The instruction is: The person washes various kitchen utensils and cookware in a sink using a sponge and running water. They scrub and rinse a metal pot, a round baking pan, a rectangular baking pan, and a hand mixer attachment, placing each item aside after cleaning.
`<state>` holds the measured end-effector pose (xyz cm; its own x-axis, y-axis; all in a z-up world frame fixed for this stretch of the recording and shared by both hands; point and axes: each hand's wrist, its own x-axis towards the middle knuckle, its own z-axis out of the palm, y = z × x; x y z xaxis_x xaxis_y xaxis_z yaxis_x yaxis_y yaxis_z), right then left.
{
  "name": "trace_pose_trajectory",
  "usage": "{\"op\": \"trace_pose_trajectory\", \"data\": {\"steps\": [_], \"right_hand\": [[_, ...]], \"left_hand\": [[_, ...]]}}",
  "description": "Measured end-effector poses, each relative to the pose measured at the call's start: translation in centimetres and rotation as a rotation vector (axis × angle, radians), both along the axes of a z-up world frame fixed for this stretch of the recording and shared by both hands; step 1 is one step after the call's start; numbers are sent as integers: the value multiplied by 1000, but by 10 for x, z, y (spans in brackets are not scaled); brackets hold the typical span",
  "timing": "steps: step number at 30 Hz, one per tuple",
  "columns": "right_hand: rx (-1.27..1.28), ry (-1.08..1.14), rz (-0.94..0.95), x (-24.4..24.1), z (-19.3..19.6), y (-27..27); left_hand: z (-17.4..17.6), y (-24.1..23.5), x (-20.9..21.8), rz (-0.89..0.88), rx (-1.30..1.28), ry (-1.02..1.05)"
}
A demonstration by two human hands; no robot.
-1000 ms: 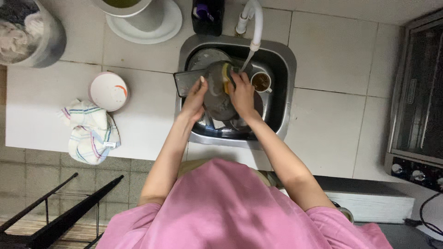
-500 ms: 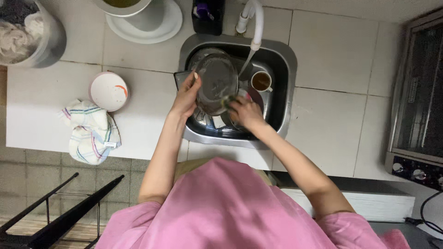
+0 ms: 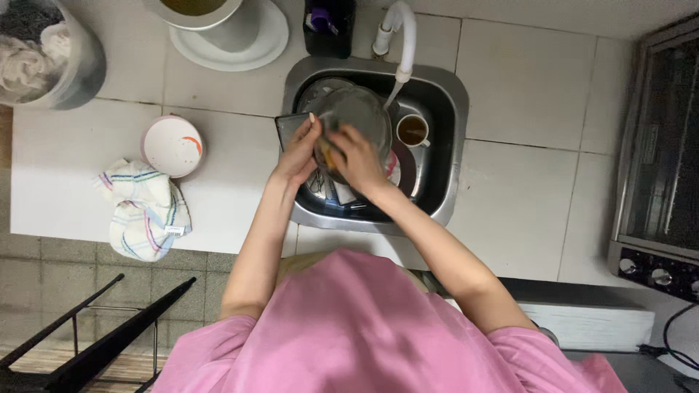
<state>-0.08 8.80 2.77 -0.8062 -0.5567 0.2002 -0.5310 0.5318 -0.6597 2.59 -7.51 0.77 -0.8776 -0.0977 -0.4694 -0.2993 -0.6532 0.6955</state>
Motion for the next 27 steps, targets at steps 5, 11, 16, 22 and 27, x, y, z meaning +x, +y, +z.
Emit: {"op": "trace_pose_trajectory", "data": {"steps": [5, 11, 16, 22, 27], "right_hand": [[268, 103, 164, 46, -20, 53], [664, 213, -230, 24, -35, 146], [750, -87, -646, 41, -16, 270], [496, -156, -802, 45, 16, 271], [-504, -618, -764, 15, 8, 181]], "left_hand": [[-17, -14, -3, -71, -54, 38], [-14, -6, -16, -116, -19, 11], [-10, 15, -33, -160, 23, -38], [-10, 55, -65, -207, 147, -53], [0, 76, -78, -176, 188, -149]]}}
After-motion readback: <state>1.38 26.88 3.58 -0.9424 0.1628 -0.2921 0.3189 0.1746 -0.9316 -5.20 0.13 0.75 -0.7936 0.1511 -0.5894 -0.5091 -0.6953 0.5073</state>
